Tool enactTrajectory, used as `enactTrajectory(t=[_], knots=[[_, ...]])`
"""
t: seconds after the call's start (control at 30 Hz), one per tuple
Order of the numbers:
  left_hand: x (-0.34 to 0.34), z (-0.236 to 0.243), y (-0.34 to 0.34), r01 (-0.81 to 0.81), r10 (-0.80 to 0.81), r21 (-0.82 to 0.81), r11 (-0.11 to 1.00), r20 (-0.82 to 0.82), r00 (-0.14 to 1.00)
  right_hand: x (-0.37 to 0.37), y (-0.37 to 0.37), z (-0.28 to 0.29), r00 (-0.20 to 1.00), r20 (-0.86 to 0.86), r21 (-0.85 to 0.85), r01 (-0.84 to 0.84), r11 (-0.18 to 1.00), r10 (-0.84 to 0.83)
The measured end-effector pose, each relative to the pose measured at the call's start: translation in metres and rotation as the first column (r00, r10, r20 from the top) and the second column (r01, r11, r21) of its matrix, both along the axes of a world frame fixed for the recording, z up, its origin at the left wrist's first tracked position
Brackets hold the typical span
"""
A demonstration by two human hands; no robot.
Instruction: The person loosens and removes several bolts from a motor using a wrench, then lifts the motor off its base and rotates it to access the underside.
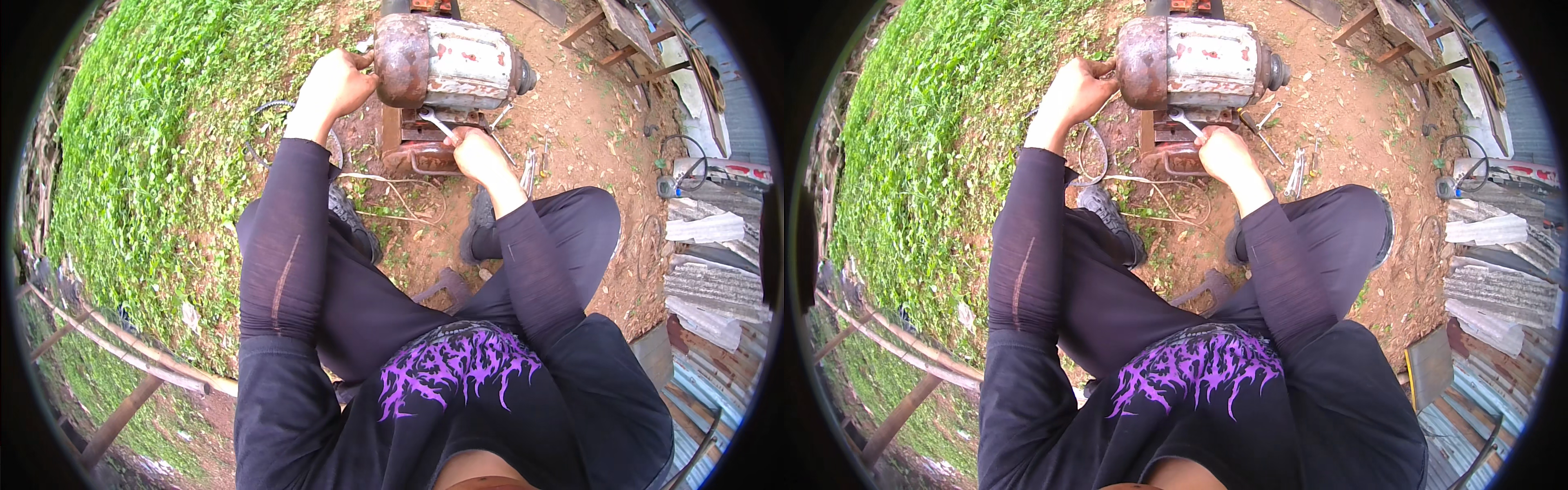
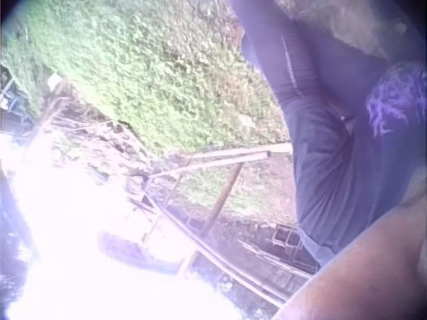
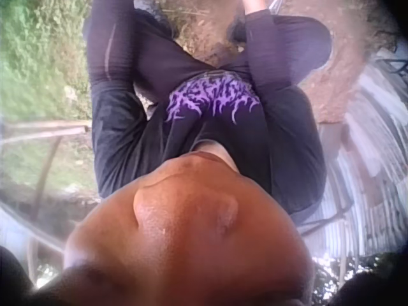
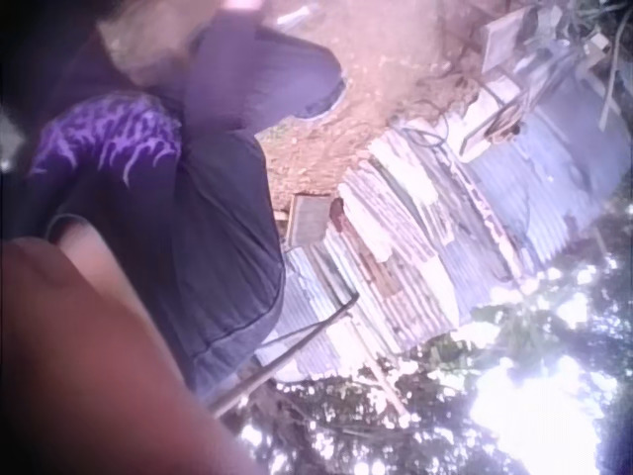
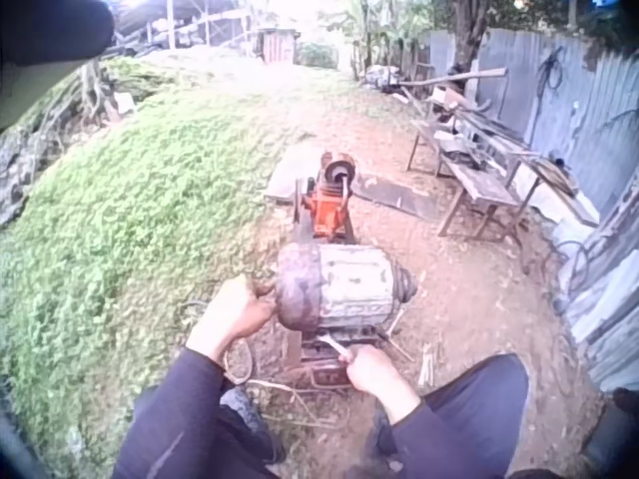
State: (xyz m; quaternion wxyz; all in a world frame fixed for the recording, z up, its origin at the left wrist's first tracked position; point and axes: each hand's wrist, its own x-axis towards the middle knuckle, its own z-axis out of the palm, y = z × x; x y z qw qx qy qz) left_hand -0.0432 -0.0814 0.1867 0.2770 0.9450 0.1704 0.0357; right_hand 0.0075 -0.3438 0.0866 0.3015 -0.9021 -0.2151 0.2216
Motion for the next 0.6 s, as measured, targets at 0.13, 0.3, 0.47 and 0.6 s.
enactTrajectory(t=[0.13,0.3,0.47,0.6], knots=[[-0.005,0.000,0.004,-0.015,0.014,-0.014,1.000,-0.021,1.000,0.023,-0.017,0.007,0.986,-0.115,-0.050,-0.131,0.990,0.124],[0.001,0.006,0.001,-0.003,0.003,-0.025,1.000,-0.007,1.000,0.027,-0.053,-0.006,0.847,-0.518,0.180,0.239,0.954,-0.115],[0.004,0.006,-0.001,0.004,-0.004,0.002,1.000,-0.005,1.000,-0.043,-0.005,0.010,0.626,-0.774,0.248,0.438,0.864,-0.095],[0.003,0.005,0.000,0.000,0.001,0.011,1.000,-0.004,1.000,-0.075,0.036,0.005,0.584,-0.809,0.328,0.540,0.775,-0.064]])
